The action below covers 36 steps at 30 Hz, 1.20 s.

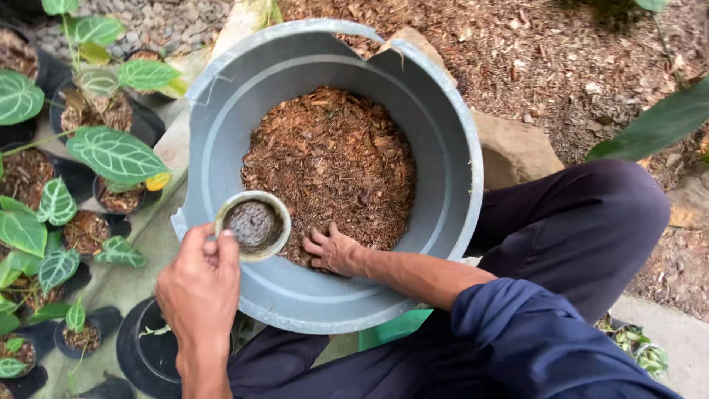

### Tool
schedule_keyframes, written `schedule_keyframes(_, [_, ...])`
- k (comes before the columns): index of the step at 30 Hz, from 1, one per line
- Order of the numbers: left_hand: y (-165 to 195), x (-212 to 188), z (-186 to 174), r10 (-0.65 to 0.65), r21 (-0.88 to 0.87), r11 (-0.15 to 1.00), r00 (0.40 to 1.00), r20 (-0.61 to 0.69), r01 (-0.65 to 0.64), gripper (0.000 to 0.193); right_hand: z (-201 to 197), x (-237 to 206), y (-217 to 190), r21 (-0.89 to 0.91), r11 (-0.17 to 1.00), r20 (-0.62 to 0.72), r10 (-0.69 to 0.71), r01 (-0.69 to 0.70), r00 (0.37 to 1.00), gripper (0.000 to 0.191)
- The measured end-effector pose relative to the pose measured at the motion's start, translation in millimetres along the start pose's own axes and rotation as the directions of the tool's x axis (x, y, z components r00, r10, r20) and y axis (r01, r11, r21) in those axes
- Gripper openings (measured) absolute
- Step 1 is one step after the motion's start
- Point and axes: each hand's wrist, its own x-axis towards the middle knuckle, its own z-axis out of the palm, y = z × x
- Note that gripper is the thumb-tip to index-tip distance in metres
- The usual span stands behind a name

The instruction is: The person sits on a stool and repeatedly picks small plant cuttings from a black bucket, places them into small clear plastic cups, and fills the cups with soil from a large grey tub. The person handles the cuttings and soil by hand, arranging the plants in the cups and packing the soil around them.

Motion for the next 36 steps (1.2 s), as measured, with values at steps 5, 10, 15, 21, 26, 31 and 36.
schedule_keyframes(5, [-3.6, -4.0, -15.5, 0.011, 0.014, 1.000, 0.998, -0.060, -0.010, 0.018, 26.5, -9.0, 52.8, -0.068, 0.991, 0.040, 0.117, -0.114, 0.992, 0.037])
schedule_keyframes(10, [-12.1, -4.5, -25.6, 0.011, -0.050, 0.999, 0.995, -0.094, -0.016, 0.016, 35.5, -36.4, 126.7, 0.734, 0.594, -0.180, 0.637, -0.329, 0.750, 0.059])
schedule_keyframes(15, [-9.2, 1.0, -34.8, 0.020, -0.120, 0.992, 0.990, -0.140, -0.037, 0.016, 50.4, -25.5, 82.5, 0.673, 0.405, 0.364, 0.547, -0.618, 0.754, 0.110])
schedule_keyframes(21, [-25.8, 12.1, -31.7, 0.039, -0.117, 0.991, 0.987, -0.156, -0.058, 0.014, 21.7, 24.7, 41.9, 0.746, 0.596, 0.004, 0.441, -0.297, 0.898, 0.051])
schedule_keyframes(26, [-39.9, 23.1, -24.4, 0.015, -0.095, 0.995, 0.989, -0.145, -0.029, 0.013, -48.5, 57.3, 73.9, 0.484, 0.839, -0.247, 0.402, -0.248, 0.882, 0.060])
schedule_keyframes(31, [-46.5, 36.5, -17.4, 0.011, -0.086, 0.996, 0.992, -0.123, -0.022, 0.015, -70.6, 99.3, 48.5, 0.352, 0.919, -0.374, 0.314, -0.180, 0.873, 0.057])
schedule_keyframes(36, [-52.0, 41.4, -12.1, 0.054, -0.062, 0.996, 0.989, -0.138, -0.063, 0.016, -33.6, 125.1, 1.9, 0.439, 0.849, -0.725, 0.141, 0.295, 0.674, 0.053])
